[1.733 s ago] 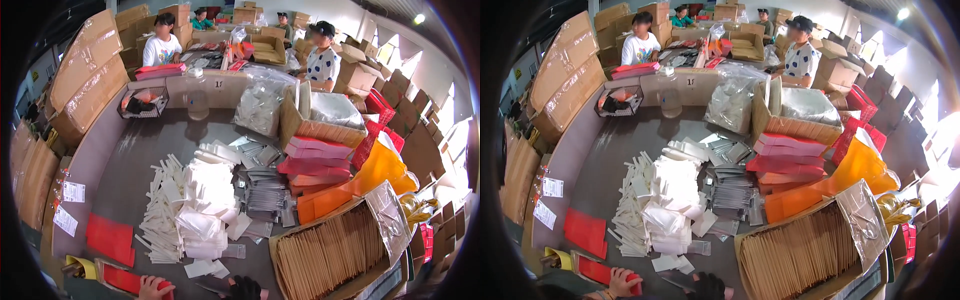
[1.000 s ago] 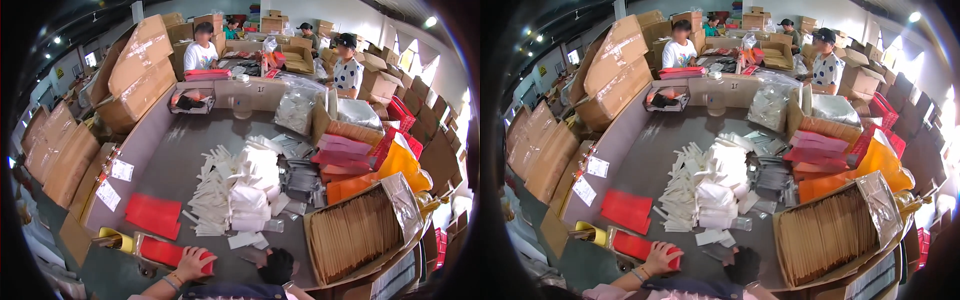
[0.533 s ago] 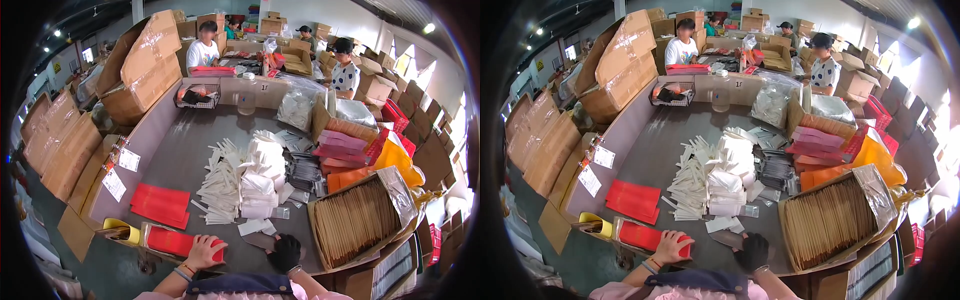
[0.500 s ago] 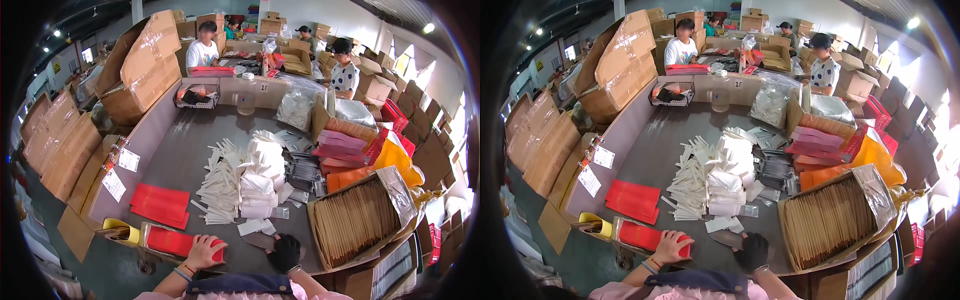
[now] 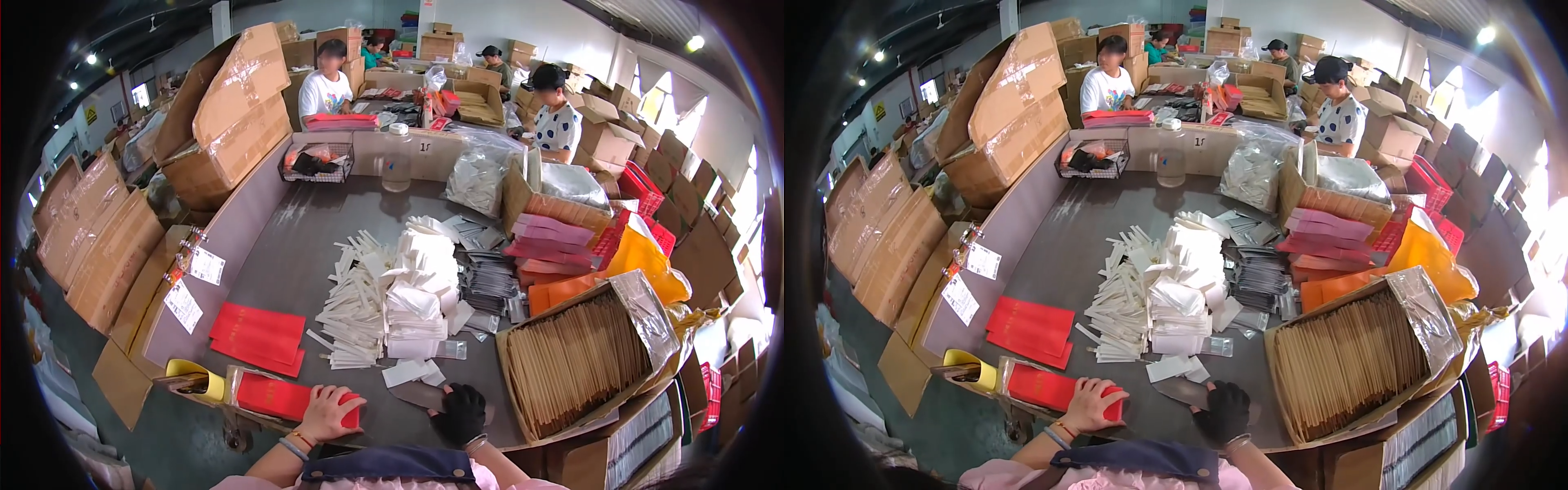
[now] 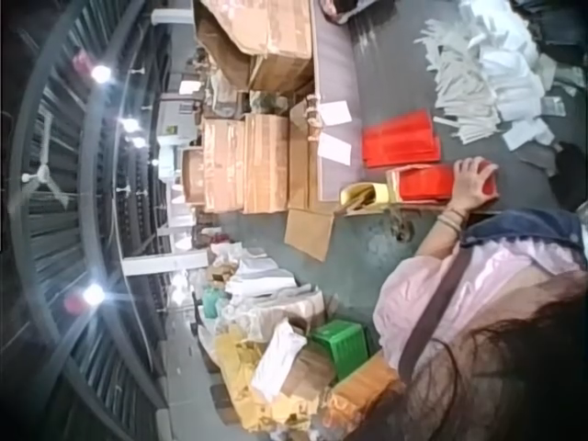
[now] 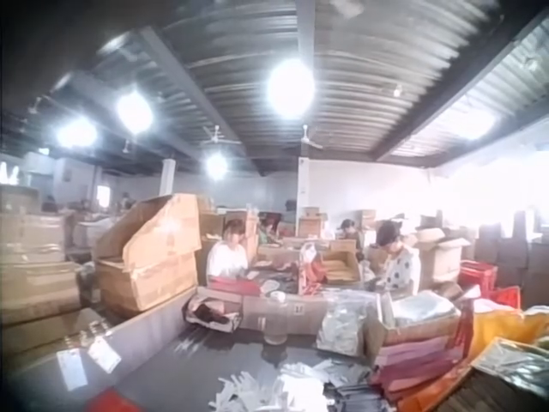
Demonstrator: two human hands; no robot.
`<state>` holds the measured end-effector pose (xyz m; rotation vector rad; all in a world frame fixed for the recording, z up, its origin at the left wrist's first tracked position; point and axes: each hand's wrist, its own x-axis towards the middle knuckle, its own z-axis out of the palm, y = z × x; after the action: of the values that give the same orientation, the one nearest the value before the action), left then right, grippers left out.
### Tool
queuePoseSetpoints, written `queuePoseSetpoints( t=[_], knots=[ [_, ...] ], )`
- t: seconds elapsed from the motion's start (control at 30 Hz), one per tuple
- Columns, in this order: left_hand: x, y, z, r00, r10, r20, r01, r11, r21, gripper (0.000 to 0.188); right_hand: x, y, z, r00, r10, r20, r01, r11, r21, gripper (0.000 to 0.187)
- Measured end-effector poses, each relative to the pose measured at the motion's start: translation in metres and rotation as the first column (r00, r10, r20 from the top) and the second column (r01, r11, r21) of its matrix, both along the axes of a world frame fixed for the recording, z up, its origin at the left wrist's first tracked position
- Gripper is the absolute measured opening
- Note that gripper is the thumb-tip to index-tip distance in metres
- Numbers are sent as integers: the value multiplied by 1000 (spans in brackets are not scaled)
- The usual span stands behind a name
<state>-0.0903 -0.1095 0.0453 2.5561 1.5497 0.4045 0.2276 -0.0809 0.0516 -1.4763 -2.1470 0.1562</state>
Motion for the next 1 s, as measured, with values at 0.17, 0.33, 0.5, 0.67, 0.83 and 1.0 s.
queuePoseSetpoints(
  t=[0.17, 0.33, 0.5, 0.67, 0.83, 1.0],
  knots=[
    [-1, 1, -1, 1000, 0, 16, 1, 1000, -27, 63, 0, 1, -3, 1000, -11, 12, 11, 1000, 6, 55],
    [-3, 3, 5, 999, -35, -40, 31, 993, -113, 68, 2, 1, -8, 1000, -18, 15, 17, 1000, 19, 56],
    [-7, 5, 8, 995, -80, -67, 64, 976, -209, 72, 2, 1, -10, 999, -11, 40, 12, 1000, -9, 57],
    [-4, 6, 16, 986, -101, -133, 68, 970, -234, 73, 2, -2, -6, 999, -9, 41, 12, 998, -66, 57],
    [-2, 15, 20, 975, -160, -151, 108, 947, -301, 71, 5, 2, -14, 999, -7, 42, 10, 997, -72, 58],
    [3, 21, 25, 970, -124, -210, 45, 938, -345, 70, 7, 7, -14, 999, -6, 45, 10, 997, -75, 60]
  ],
)
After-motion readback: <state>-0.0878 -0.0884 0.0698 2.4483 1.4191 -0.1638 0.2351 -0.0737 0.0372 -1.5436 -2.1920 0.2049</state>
